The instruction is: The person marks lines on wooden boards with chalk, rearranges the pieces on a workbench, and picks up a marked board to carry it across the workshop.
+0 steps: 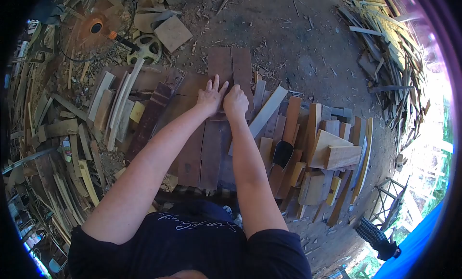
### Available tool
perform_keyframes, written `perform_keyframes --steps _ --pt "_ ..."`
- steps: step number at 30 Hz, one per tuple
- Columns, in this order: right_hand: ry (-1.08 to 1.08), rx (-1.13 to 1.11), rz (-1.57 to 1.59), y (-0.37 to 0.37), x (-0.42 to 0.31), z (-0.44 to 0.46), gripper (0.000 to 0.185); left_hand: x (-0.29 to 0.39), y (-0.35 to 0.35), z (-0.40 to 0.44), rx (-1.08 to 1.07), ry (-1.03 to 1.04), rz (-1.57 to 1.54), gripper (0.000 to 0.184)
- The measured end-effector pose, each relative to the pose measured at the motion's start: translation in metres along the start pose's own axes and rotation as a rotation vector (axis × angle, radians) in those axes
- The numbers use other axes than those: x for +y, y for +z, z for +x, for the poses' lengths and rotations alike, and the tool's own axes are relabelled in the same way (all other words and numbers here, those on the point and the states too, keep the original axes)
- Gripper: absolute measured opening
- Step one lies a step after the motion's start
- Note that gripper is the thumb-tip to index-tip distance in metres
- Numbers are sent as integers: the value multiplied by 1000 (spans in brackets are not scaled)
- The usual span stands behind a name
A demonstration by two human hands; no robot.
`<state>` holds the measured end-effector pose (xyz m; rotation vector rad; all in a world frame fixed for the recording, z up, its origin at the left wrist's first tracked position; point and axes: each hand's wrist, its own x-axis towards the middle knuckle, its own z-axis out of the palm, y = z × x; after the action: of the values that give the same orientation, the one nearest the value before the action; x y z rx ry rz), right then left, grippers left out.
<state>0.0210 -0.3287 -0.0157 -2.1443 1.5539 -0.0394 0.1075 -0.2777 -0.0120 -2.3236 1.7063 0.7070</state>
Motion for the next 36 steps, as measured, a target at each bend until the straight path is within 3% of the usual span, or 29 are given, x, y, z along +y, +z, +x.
perform_keyframes --steps 5,7,9,13,17,19,23,25,30,36 --pt "9 -8 16 -4 11 -23 15 -1 4 6 41 -9 8 93" --pt "23 -44 -17 -9 13 -39 15 1 -14 -8 -35 17 -14 79" --pt "5 -11 -26 -9 9 -43 14 1 -10 -9 -39 15 -32 80" --pt "23 -18 8 -2 -4 12 16 2 -6 1 -21 -26 26 86" --pt "2 -15 9 -7 9 -19 15 0 -9 1 -31 -11 11 86" --pt "23 -71 -39 -11 11 -35 13 0 -17 -10 -44 14 -36 77" --pt "-31 20 -12 0 5 -8 13 -4 5 2 34 7 37 80" --pt "-16 -1 -6 1 -2 10 13 0 -7 -2 -30 -8 -35 78" --pt "34 -92 -53 -18 5 -46 15 -3 -5 -2 -2 8 -14 78" --pt "-11 -8 20 0 0 4 15 -2 0 2 9 4 21 77"
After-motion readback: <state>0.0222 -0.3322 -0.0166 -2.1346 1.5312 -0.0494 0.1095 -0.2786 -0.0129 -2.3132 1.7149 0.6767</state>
